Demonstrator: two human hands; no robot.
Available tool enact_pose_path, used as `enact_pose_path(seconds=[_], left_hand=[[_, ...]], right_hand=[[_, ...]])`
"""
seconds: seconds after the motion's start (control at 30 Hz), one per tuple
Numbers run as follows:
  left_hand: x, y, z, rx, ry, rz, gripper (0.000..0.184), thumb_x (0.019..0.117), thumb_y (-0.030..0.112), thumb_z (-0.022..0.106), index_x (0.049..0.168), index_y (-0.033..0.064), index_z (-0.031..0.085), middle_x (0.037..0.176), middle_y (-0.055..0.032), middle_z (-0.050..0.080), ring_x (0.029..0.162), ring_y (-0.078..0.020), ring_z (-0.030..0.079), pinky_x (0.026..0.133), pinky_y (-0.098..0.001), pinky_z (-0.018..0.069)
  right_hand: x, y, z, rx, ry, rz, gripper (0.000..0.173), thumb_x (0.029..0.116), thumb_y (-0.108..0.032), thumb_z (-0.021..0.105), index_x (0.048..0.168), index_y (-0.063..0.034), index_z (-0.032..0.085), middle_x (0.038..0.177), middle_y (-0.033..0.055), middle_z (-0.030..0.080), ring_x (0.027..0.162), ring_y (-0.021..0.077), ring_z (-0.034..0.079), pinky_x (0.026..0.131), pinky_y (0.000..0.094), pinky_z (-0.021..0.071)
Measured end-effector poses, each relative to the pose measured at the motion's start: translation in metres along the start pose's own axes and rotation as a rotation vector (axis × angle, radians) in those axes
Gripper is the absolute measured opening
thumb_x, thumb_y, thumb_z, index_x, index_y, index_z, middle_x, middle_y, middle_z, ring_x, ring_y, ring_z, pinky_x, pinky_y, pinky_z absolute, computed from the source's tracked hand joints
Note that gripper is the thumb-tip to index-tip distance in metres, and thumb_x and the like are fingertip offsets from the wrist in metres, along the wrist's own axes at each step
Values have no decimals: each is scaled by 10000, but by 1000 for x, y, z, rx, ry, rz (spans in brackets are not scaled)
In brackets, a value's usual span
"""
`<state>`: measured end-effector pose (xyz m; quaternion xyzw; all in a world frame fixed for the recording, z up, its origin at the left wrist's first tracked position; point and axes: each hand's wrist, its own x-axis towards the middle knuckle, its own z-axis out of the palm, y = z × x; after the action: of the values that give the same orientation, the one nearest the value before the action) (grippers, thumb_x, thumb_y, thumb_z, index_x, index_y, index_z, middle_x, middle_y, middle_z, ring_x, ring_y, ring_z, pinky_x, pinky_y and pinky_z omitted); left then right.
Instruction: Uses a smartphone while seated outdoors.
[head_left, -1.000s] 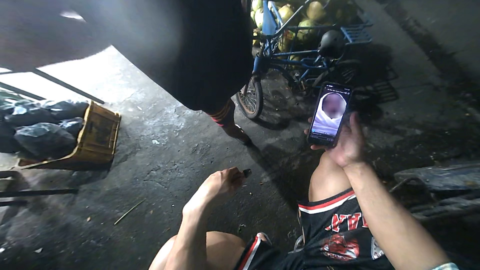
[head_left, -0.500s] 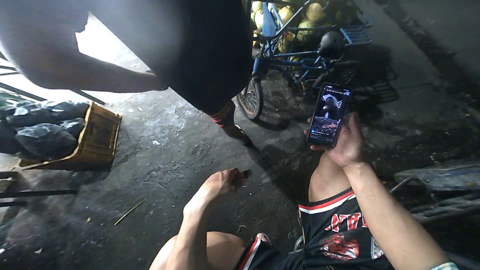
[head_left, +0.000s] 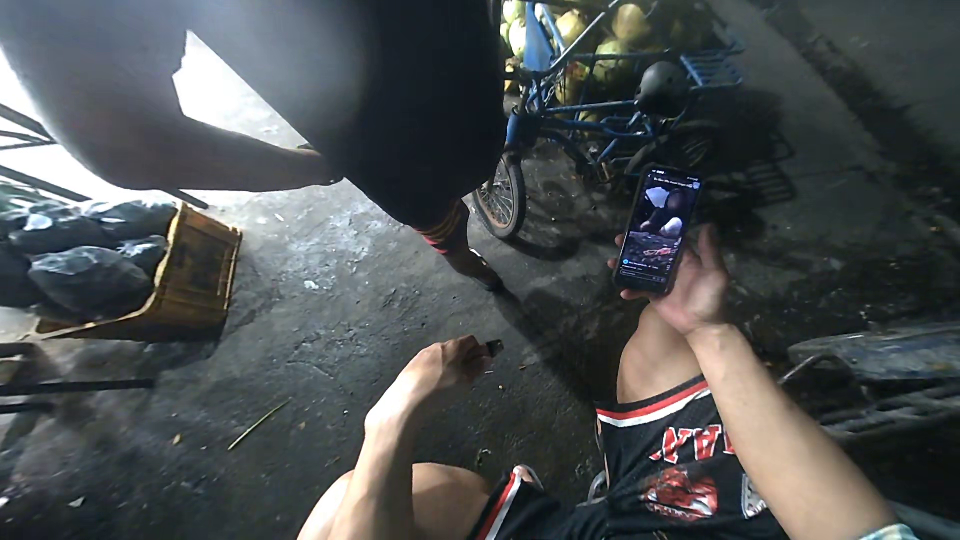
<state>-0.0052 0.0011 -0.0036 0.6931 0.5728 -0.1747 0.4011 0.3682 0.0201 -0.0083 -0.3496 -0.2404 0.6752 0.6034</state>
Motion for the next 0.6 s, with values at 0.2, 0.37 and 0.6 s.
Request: enact_pose_path(seconds=[0.2,0.37,0.6], left_hand=[[-3,2,-1,12,5,-2,393,1046,487,538,1157,129,657,972,-122,690,928,-311,681,826,-579,532],[-3,4,-2,17,4,4,378,1051,467,537,1163,126,656,980,-124,691,934,-313,682,832,-579,531],[-1,2,-1,26,-3,4,388,1049,464,540,1167,112,653,996,-139,690,952,-324,680,846,-579,528]], right_hand=[[-1,-2,3,-3,12,9,817,995,-729,72,1484,-184,436,1342,224,629,1051,435,701,643,539,625],[0,-1,1,19,2,2,818,993,-735,79,1467,-178,446,1339,237,626,1044,449,701,629,544,623],[0,-2,1,7,13,11,824,989,-740,80,1468,-176,443,1334,233,627,1052,448,696,633,546,621]])
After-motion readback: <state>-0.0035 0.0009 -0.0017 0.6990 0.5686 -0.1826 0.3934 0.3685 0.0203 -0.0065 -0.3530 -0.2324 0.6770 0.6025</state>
